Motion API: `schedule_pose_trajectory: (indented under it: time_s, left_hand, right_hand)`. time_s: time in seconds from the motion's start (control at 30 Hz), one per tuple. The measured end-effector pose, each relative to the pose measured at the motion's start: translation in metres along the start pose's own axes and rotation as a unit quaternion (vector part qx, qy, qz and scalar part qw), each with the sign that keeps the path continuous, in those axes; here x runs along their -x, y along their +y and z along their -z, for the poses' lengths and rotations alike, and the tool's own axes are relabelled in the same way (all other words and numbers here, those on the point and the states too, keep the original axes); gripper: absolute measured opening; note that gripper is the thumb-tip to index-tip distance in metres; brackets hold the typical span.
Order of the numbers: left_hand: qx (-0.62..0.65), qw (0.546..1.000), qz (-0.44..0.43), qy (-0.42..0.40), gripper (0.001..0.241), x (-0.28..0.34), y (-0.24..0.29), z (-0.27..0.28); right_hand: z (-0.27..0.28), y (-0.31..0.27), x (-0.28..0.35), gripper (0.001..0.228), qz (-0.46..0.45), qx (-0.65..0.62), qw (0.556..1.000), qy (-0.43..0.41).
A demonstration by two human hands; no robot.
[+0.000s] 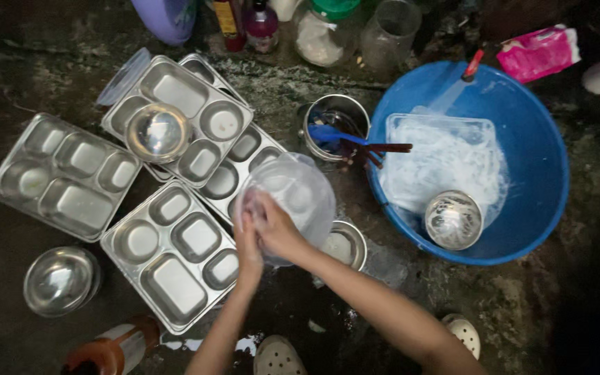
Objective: The person washes several containers, lids, and bowls in a basin of soapy water by hand and places them on the floor.
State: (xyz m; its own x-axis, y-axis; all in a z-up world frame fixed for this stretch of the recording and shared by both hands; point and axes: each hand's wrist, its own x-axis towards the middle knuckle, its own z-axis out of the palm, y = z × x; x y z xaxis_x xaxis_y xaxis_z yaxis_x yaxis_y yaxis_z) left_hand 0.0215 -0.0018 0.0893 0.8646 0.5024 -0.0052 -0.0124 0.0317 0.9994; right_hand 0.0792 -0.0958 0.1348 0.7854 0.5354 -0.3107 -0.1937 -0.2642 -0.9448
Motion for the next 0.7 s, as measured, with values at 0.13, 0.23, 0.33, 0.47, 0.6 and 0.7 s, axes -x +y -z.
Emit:
schedule_pose_trajectory:
  time_s: [0.13,0.23,0.33,0.47,0.6,0.7]
  left_hand:
    - [-0.001,0.998,-0.062,0.005,0.073,-0.015,0.013,0.031]
    - [-0.128,0.986,-0.11,0.004,0.073,-0.018,0.025,0.052]
    - [-0.174,0.979,-0.099,0.024,0.07,-0.007,0.016,0.043]
    - [-0.002,0.997,-0.081,-0.003,0.062,-0.034,-0.005,0.044]
    - [0.136,0.986,0.095,-0.019,0.069,-0.046,0.013,0.075]
    - [-0.025,0.953,0.291,-0.079,0.082,-0.035,0.04,0.07]
  right_hand:
    - [0.011,0.001,0.013,0.028,0.08,0.067,0.981,-0.164]
    - [0.056,0.008,0.023,0.076,0.433,0.436,0.768,-0.183]
    - [0.049,0.014,0.021,0.034,0.264,0.687,0.65,-0.19]
    - [0.016,0.012,0.034,0.061,0.238,0.46,0.835,-0.185]
    - [0.059,0.01,0.004,0.044,0.257,0.506,0.791,-0.228]
    - [0.085,0.018,-0.013,0.044,0.384,0.641,0.635,-0.197]
